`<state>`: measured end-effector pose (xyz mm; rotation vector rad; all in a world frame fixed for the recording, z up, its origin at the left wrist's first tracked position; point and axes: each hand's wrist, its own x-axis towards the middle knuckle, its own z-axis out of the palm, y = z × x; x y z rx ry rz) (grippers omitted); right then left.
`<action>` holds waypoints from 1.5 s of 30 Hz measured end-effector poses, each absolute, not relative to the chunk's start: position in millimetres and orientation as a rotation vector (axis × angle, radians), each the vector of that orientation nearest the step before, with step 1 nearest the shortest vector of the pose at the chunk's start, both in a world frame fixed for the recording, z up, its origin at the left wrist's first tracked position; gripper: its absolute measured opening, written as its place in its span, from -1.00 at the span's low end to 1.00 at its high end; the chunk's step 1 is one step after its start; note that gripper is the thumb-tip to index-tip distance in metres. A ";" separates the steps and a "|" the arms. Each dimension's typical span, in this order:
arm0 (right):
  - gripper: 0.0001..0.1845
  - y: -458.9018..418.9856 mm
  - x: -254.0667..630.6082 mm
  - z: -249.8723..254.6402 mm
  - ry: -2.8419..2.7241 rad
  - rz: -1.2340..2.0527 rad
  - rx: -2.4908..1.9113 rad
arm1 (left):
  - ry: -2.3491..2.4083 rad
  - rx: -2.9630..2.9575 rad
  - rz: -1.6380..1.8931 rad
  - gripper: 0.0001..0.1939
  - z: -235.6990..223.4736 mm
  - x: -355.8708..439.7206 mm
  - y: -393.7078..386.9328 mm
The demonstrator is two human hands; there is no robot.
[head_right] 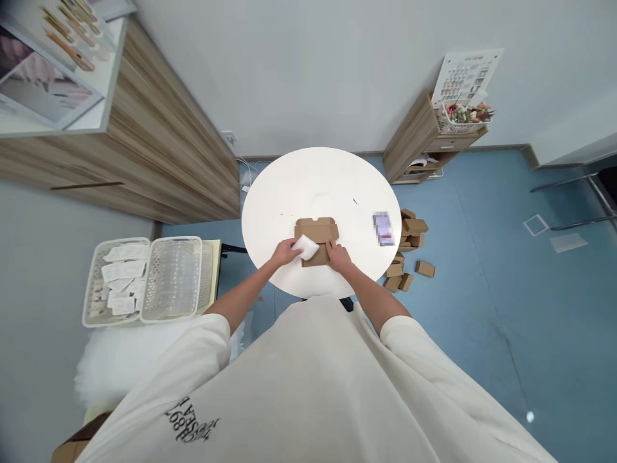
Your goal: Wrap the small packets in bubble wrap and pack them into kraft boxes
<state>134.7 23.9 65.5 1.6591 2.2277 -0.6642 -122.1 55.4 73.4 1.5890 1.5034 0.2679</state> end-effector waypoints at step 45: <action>-0.66 70.1 152.3 73.6 1.376 -2.135 2.777 | 1.626 0.793 0.636 -0.72 62.8 -86.0 82.5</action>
